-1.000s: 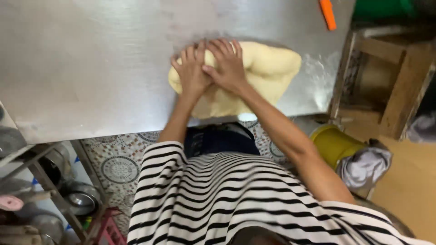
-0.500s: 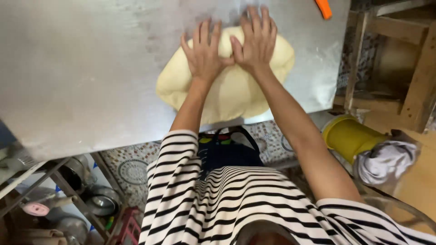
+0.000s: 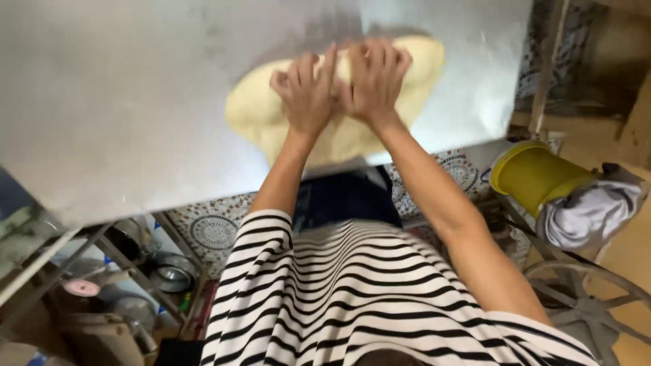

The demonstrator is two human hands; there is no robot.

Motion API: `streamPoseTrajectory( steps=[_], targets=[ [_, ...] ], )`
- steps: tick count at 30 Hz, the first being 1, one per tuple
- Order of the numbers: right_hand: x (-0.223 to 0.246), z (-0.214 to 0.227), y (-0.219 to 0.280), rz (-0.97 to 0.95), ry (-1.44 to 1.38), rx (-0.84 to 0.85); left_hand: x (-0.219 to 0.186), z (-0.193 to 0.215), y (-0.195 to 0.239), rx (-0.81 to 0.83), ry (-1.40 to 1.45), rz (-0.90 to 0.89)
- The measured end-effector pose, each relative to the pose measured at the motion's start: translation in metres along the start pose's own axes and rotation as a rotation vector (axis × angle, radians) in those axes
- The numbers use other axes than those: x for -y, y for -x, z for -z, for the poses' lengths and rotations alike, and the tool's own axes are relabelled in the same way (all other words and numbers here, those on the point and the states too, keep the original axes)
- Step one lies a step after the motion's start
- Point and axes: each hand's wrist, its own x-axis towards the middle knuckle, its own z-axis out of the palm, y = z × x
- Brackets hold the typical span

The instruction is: The person kneads a large piece of dough on a stainless steel countertop. They repeatedly stretch, fold, and press the dough with both hands, occasionally reaching for a container on a nearby shelf.

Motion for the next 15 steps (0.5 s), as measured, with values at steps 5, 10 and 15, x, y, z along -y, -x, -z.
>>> streamPoseTrajectory(
  steps=[5, 10, 15],
  targets=[
    [-0.026, -0.037, 0.001, -0.022, 0.073, 0.086, 0.002, -0.008, -0.031, -0.095, -0.001, 0.039],
    [-0.049, 0.023, -0.002, -0.103, -0.198, 0.065, -0.02, 0.03, -0.045, 0.258, 0.269, 0.128],
    [-0.131, 0.016, 0.003, 0.042, -0.257, -0.065, -0.083, -0.027, -0.071, 0.179, 0.103, -0.151]
  ],
)
